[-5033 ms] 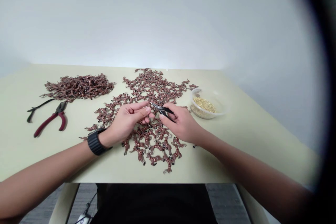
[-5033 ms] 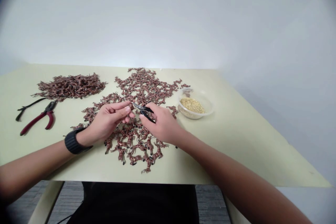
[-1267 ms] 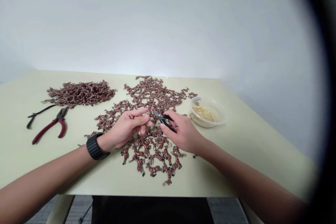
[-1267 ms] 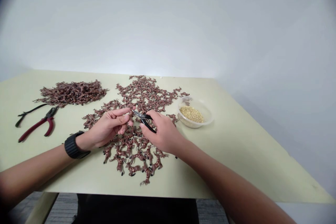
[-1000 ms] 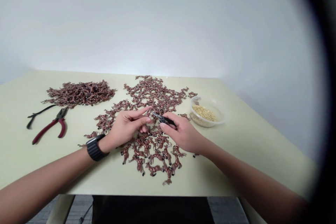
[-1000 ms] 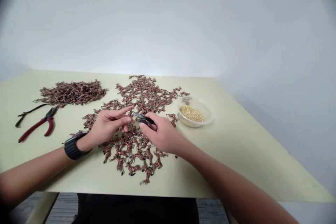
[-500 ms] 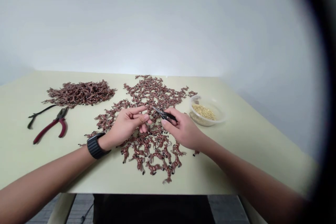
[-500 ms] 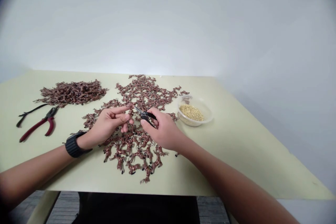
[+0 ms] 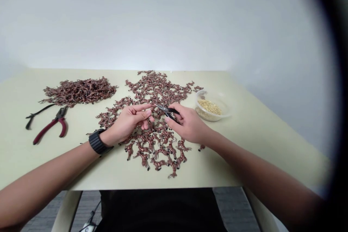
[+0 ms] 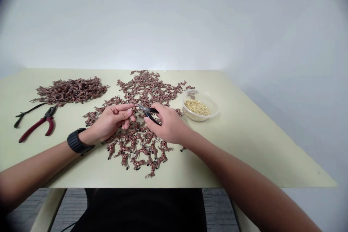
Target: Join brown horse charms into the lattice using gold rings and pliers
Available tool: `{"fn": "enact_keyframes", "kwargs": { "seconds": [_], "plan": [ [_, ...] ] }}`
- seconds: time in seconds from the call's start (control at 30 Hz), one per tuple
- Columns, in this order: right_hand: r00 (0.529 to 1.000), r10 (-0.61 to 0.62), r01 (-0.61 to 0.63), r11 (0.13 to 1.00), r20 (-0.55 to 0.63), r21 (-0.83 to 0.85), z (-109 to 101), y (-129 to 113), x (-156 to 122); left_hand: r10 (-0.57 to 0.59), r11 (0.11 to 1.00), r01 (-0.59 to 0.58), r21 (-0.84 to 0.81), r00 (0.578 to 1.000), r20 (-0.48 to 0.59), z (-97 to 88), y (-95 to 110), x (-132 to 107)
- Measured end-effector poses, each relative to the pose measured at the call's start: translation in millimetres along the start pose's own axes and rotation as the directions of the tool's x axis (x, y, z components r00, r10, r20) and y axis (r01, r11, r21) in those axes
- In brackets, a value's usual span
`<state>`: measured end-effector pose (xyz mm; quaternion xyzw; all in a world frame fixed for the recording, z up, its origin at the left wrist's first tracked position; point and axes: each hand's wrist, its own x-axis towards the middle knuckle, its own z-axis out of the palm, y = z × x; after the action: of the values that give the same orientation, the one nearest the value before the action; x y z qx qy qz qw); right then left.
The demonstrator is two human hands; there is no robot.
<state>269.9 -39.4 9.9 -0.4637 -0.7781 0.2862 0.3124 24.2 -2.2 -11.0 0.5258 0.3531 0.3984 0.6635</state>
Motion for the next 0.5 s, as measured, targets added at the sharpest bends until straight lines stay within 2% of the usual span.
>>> {"fn": "enact_keyframes", "kwargs": {
  "seconds": [0.23,0.5],
  "plan": [
    [1.000,-0.014,0.014,0.999,-0.012,-0.053,-2.3,1.1,1.9,-0.018,1.000,0.018,0.004,1.000,0.013,0.2,0.2,-0.2],
    [0.998,-0.062,0.066,0.989,0.032,-0.134,-2.3,6.3,3.6,-0.016,1.000,0.016,-0.002,1.000,0.017,-0.4,-1.5,-0.2]
  ]
}}
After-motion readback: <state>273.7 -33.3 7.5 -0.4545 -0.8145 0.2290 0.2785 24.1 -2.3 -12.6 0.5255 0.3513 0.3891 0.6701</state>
